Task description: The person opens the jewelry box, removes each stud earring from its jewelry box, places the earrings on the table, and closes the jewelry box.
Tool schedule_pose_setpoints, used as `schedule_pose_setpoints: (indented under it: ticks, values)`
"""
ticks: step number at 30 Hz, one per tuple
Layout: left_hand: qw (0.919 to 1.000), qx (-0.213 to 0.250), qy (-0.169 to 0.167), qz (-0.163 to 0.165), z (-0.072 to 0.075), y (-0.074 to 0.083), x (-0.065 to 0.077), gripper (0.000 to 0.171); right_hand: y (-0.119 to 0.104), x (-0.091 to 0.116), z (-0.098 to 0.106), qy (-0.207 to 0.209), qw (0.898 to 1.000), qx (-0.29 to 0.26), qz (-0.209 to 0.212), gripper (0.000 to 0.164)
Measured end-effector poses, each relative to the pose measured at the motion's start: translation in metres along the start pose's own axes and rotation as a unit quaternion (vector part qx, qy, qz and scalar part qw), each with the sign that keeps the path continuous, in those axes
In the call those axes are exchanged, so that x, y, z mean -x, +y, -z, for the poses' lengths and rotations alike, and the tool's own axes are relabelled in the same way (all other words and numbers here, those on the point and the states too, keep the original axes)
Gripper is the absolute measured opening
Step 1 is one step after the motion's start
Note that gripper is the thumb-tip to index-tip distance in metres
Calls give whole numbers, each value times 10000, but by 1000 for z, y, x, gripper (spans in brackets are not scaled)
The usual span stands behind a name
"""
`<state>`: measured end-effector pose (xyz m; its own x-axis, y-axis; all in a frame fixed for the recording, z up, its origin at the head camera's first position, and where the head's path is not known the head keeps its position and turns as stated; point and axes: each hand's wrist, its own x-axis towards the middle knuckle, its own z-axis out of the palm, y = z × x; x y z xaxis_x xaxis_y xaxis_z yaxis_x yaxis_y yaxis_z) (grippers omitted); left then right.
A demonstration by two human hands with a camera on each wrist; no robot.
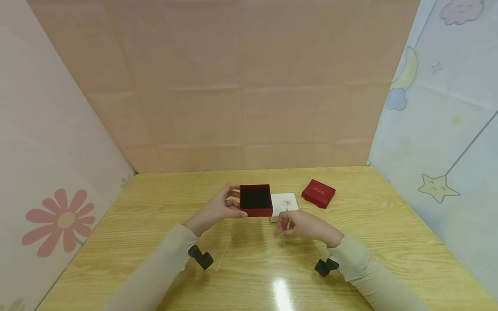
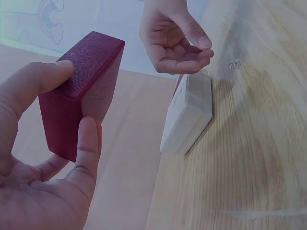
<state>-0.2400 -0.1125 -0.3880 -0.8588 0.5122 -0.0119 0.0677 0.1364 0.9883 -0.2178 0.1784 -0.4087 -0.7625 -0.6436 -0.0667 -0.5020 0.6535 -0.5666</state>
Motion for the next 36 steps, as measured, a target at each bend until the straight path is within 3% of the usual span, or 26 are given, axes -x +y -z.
schedule_pose_setpoints:
  ticks: [10, 14, 18, 22, 27, 31, 36]
  values:
    - [10000, -27, -39, -74, -3, -3, 1, 83, -3, 3, 4, -33, 10000, -22, 13, 16]
    - [9999, 20, -80, -139, -3, -4, 0, 84, -3, 4, 16, 44, 10000, 40, 58, 15]
    - [9998, 69, -88, -148, -3, -3, 0, 84, 0, 3, 39, 429, 9991, 17, 29, 14]
    - [9999, 61, -87, -132, -4, -3, 1, 84, 19, -3, 63, 1000, 9945, 173, -266, 30]
    - [9998, -82, -80, -141, -4, -3, 1, 84, 62, -9, 79, 1399, 9829, 741, -943, 70]
    - [9999, -67, -70, -122, -4, -4, 0, 83, 93, -9, 81, 1061, 9745, 1161, -1601, 91]
    - [9998, -65, -113, -118, -3, -5, -2, 83, 113, -8, 79, 439, 9697, 1207, -2080, 93]
